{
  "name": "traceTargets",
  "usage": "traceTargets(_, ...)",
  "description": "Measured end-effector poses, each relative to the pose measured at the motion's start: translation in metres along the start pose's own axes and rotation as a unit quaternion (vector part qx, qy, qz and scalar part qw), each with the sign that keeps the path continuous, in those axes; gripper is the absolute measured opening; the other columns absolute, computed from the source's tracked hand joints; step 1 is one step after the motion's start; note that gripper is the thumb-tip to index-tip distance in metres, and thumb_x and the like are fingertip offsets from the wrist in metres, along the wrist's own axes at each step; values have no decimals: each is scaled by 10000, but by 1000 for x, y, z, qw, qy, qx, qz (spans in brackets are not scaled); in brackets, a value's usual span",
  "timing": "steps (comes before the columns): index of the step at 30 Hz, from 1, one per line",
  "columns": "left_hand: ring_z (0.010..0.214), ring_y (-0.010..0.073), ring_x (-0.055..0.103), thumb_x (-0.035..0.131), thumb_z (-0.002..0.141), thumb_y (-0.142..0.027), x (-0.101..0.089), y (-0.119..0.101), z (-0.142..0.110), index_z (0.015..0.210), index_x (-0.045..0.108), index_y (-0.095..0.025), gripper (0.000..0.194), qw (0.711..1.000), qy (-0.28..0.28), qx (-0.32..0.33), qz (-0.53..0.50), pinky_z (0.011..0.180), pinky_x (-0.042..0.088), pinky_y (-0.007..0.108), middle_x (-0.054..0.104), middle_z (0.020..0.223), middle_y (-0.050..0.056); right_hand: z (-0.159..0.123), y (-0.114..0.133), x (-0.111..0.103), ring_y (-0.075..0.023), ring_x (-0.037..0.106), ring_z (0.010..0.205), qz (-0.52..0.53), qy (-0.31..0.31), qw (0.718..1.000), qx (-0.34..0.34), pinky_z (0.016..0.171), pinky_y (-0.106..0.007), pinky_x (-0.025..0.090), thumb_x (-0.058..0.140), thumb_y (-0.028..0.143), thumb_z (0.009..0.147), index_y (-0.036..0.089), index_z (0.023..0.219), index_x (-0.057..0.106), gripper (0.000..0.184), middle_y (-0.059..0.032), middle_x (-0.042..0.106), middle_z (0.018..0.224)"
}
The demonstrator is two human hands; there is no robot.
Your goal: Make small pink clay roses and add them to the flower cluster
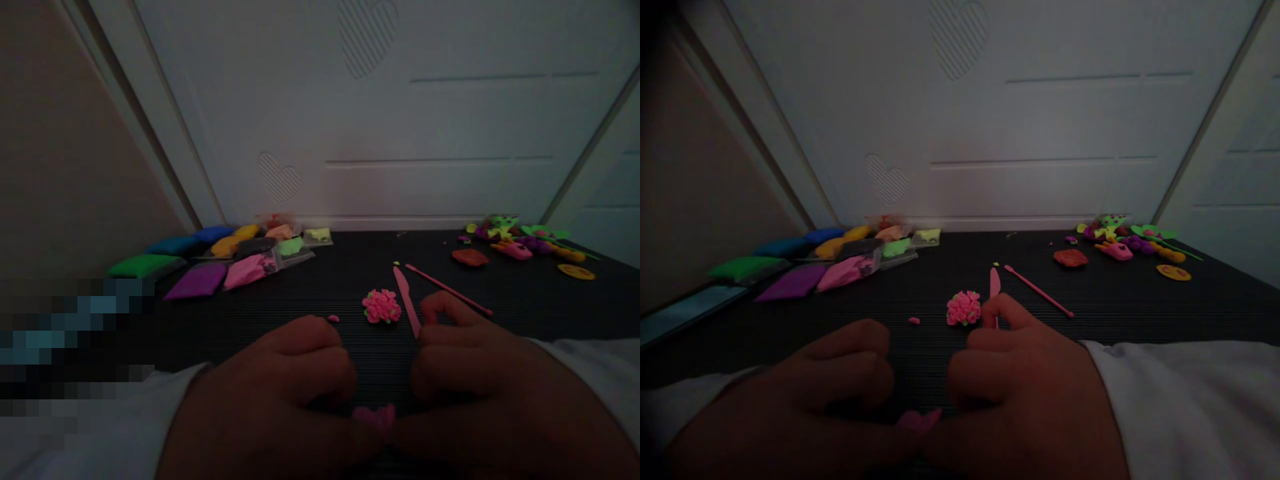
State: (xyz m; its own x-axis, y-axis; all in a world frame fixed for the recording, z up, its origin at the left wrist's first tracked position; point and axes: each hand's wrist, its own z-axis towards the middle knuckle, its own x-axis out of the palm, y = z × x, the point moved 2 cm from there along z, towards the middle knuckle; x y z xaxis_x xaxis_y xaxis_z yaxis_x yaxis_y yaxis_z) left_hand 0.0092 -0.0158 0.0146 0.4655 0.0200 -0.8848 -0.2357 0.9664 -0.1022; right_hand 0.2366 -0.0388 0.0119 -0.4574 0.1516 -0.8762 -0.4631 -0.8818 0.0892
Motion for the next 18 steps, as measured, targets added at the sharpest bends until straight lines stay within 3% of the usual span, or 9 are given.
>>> traceTargets(2,822,178,556,522,1005,-169,0,1,0,1073,717,-267,228,1000,3,9,-11,706,452,335,610,858,-8,-3,1,1,-204,638,790,1,-20,1000,11,891,-435,469,596,379,1005,355,990,793,199,-13,683,804)
traceTargets(6,786,171,517,615,937,-101,3,-4,1,1043,733,-249,217,1000,1,23,-9,723,406,370,613,835,-11,-6,2,6,-200,629,779,-4,-22,1000,12,897,-431,491,652,388,980,351,994,790,143,-12,676,812)
traceTargets(9,788,180,489,545,961,-62,4,-7,0,973,739,-252,271,1000,-19,-18,1,732,371,384,590,812,-7,-5,2,6,-193,621,754,-8,-14,1000,7,887,-423,498,658,374,983,336,979,783,131,-5,666,786)
traceTargets(11,760,179,475,516,945,-26,4,-8,0,872,713,-230,293,999,-27,-38,26,713,363,378,543,761,-6,-4,1,2,-184,613,723,-10,-14,1000,2,871,-417,497,633,344,1002,325,961,777,151,3,658,755)
traceTargets(13,727,170,469,556,910,-45,2,-8,0,921,720,-221,241,999,-21,23,5,666,346,366,552,770,-8,-2,1,-2,-168,606,680,-10,-14,1000,-8,850,-419,485,547,300,1051,307,930,767,251,13,660,730)
traceTargets(15,712,176,455,518,892,-27,-1,-4,1,806,683,-203,256,999,-29,-8,14,653,322,382,538,756,-1,-2,0,-2,-160,604,647,-10,-8,1000,-14,832,-436,470,433,275,1094,281,897,757,379,12,668,717)
traceTargets(16,689,168,445,542,878,-43,-2,-4,2,792,671,-197,219,999,-24,27,0,639,318,380,536,754,-4,-1,-1,0,-162,607,642,-6,-7,1000,-10,828,-443,466,410,274,1099,277,886,755,406,9,669,712)
traceTargets(18,681,165,440,546,874,-50,-3,-4,1,766,648,-193,206,999,-22,31,-4,640,321,381,541,764,-3,-1,-2,6,-177,610,652,7,-11,1000,8,834,-452,468,455,286,1081,295,881,759,365,3,657,696)
